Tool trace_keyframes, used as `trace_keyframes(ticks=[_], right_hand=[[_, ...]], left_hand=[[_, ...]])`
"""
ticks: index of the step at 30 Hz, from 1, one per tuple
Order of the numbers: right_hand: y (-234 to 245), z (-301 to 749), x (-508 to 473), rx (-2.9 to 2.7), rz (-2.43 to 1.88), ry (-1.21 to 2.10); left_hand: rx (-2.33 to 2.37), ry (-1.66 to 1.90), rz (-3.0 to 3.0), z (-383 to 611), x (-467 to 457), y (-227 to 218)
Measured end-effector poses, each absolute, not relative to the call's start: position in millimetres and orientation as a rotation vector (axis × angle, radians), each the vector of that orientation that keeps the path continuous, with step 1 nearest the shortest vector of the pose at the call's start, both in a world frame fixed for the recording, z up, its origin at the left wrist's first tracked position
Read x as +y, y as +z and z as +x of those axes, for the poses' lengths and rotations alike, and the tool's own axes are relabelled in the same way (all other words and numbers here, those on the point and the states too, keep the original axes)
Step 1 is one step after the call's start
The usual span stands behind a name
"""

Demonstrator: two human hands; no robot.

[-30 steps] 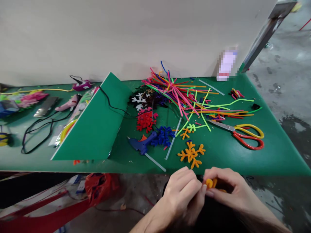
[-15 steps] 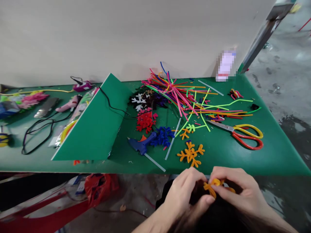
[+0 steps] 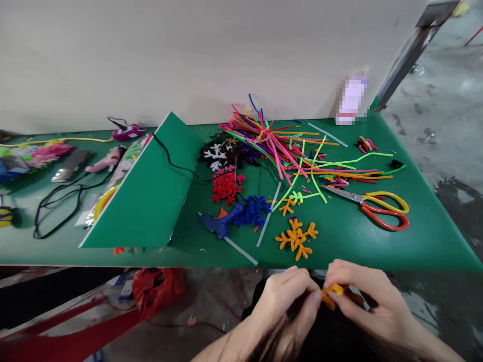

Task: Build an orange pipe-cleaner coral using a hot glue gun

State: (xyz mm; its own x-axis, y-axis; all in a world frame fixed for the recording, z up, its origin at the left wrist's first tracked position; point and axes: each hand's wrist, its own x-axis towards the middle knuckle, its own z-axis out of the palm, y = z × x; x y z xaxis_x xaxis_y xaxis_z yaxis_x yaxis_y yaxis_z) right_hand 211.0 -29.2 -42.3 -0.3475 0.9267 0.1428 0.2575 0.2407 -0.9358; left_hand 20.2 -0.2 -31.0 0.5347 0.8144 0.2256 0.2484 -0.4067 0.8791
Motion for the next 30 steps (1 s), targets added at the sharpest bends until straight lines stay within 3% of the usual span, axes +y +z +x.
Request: trace_keyframes(ticks=[2,6,8,13,17,24,27,30], right_hand=[[-39.0,211.6,-25.3,-1.685,-1.166,1.325],[-41.1,211.9,-17.5,-1.253,-1.149,2.034],[-45.5,211.8,-19.2,-1.201,-1.113,2.070],[-49.3,213.3,-29.4,-1.910,-1.089,0.995],[-48.3,216.1,-24.2,-2.234,-0.868,0.358],[-50.8,221.0,-19.3,-2.477,-0.796,-0.220],[-55.4,222.2,-23.0,-2.464,-0.794,-0.291],[-60.0,222.6,-28.4,-2.392,-0.892,-0.049]], left_hand=[[0.776,0.850,2.048,18.7,2.7,-32.0],[0.557,0.787,2.703,15.3,9.3,-32.7],[0.478,0.706,2.905,14.4,11.1,-32.8],[0.791,1.029,2.405,19.4,9.9,-36.8],[0.895,0.680,1.783,25.9,10.7,-37.7],[0.871,0.360,0.844,29.5,16.8,-43.4],[0.844,0.347,0.902,31.4,14.3,-45.4],[0.881,0.519,1.443,30.7,10.1,-48.7]])
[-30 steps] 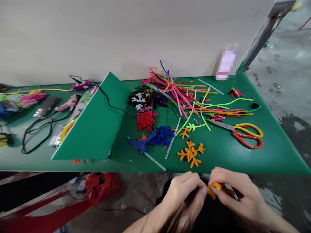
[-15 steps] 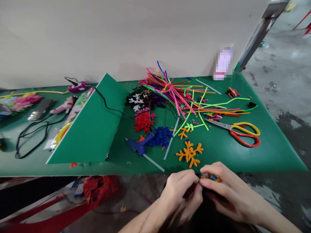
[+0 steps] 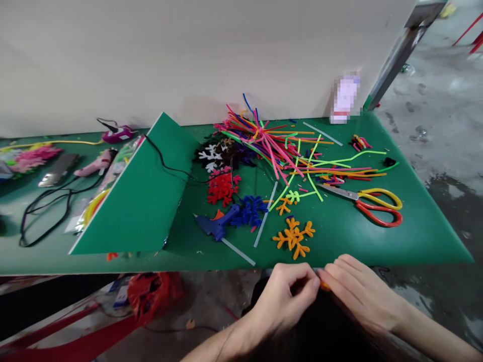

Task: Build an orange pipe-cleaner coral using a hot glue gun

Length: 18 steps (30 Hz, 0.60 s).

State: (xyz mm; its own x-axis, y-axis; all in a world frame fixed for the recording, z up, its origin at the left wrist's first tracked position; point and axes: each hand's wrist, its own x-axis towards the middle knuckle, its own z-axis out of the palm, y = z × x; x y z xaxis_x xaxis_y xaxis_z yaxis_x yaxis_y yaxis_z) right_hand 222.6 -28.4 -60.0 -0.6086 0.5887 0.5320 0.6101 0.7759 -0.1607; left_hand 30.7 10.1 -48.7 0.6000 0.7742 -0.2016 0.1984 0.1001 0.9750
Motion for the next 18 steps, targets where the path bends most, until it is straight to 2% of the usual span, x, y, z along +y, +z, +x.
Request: trace_keyframes(ticks=[3,6,9,11,13,18], right_hand=[[-58.9,221.1,-31.5,-2.192,-1.061,0.583],[-53.2,217.1,-28.4,-1.849,-1.141,1.294],[-50.4,211.6,-22.3,-1.273,-1.128,2.085],[-49.8,209.7,-19.3,-0.933,-1.076,2.384],[-47.6,211.4,-18.1,-0.964,-1.072,2.343],[-42.6,224.7,-20.8,-1.614,-1.216,1.554]], left_hand=[[0.721,0.799,2.235,25.0,8.6,-50.9],[0.414,0.787,2.827,15.1,12.1,-47.5],[0.155,0.852,3.166,5.0,20.5,-42.0],[-0.039,0.965,3.228,0.5,26.8,-41.2],[-0.005,0.988,3.105,-0.5,30.5,-43.6],[0.904,0.906,2.127,11.5,21.7,-54.6]])
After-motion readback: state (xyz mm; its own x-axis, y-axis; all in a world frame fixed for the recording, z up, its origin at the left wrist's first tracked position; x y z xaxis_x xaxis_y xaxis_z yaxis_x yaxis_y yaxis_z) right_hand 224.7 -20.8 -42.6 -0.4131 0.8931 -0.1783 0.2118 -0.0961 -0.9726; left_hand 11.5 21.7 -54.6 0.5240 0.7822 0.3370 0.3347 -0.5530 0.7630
